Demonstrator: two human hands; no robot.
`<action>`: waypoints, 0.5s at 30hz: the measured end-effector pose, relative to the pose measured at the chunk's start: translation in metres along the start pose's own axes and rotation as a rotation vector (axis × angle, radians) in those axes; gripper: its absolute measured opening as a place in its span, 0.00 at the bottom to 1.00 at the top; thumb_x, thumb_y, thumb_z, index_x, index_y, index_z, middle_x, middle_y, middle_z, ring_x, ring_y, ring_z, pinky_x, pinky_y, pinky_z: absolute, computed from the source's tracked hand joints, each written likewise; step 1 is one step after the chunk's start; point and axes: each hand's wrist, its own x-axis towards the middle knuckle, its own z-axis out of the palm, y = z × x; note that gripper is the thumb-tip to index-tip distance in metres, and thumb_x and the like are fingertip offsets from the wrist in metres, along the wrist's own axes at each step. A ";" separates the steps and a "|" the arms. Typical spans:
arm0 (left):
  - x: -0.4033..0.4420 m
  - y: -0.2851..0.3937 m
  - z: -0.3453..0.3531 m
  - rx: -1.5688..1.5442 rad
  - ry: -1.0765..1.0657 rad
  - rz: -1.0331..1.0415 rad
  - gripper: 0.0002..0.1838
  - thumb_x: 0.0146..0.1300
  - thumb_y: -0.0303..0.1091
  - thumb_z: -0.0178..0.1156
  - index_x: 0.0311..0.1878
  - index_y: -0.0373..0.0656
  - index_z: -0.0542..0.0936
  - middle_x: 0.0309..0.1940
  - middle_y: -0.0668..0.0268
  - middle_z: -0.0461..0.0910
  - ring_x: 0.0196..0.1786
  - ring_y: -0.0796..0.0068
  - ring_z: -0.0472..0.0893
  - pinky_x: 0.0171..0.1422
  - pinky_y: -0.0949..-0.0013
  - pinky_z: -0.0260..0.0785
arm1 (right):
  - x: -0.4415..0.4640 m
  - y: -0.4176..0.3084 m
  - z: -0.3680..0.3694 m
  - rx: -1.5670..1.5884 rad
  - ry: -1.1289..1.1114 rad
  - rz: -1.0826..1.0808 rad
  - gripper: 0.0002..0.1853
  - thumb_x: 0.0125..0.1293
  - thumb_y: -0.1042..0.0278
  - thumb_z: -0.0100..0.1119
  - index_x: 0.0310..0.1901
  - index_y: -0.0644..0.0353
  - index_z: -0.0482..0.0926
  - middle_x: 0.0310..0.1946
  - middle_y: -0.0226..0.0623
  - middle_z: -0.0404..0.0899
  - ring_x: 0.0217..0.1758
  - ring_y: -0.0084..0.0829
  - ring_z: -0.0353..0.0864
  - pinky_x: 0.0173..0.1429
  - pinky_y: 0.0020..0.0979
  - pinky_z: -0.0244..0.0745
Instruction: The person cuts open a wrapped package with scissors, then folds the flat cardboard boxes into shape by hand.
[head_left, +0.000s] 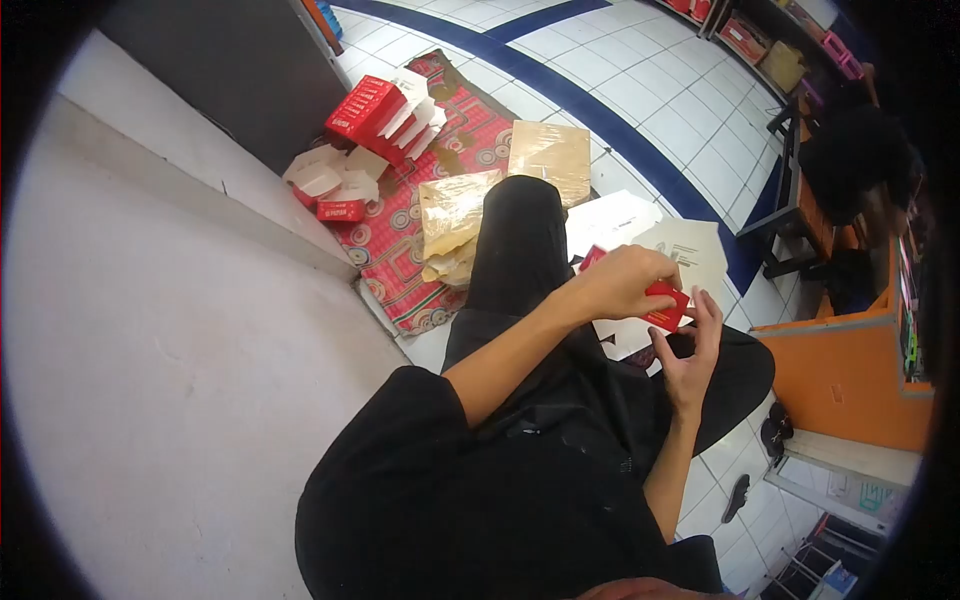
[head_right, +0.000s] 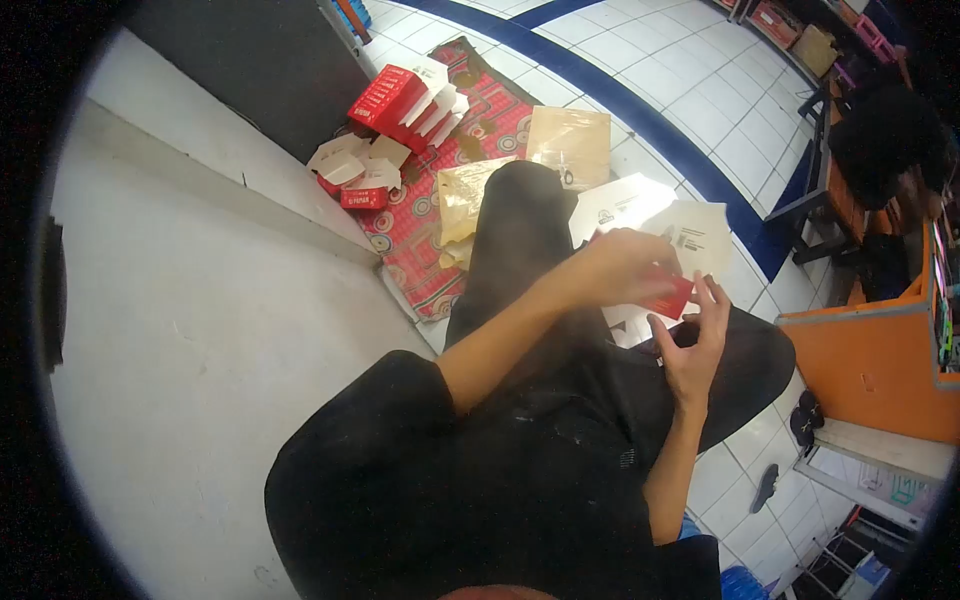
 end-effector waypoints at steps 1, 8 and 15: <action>0.000 -0.003 -0.005 0.105 0.006 0.029 0.12 0.64 0.36 0.73 0.46 0.40 0.88 0.42 0.54 0.89 0.48 0.48 0.89 0.54 0.52 0.80 | 0.002 0.001 -0.001 0.003 -0.006 -0.005 0.42 0.54 0.74 0.84 0.74 0.57 0.79 0.73 0.49 0.73 0.64 0.41 0.82 0.61 0.37 0.82; -0.036 0.034 -0.154 0.323 0.528 -0.023 0.11 0.70 0.35 0.75 0.50 0.43 0.87 0.41 0.59 0.91 0.42 0.59 0.92 0.45 0.60 0.83 | -0.004 0.012 -0.012 0.165 0.114 0.008 0.39 0.64 0.80 0.73 0.78 0.61 0.72 0.72 0.42 0.73 0.64 0.35 0.81 0.61 0.33 0.80; -0.110 -0.016 -0.350 1.180 1.040 -0.255 0.23 0.75 0.38 0.71 0.68 0.41 0.83 0.58 0.54 0.88 0.60 0.59 0.88 0.60 0.58 0.81 | -0.012 0.022 -0.028 0.224 0.126 0.102 0.29 0.72 0.83 0.65 0.74 0.64 0.75 0.69 0.41 0.76 0.62 0.29 0.81 0.65 0.32 0.78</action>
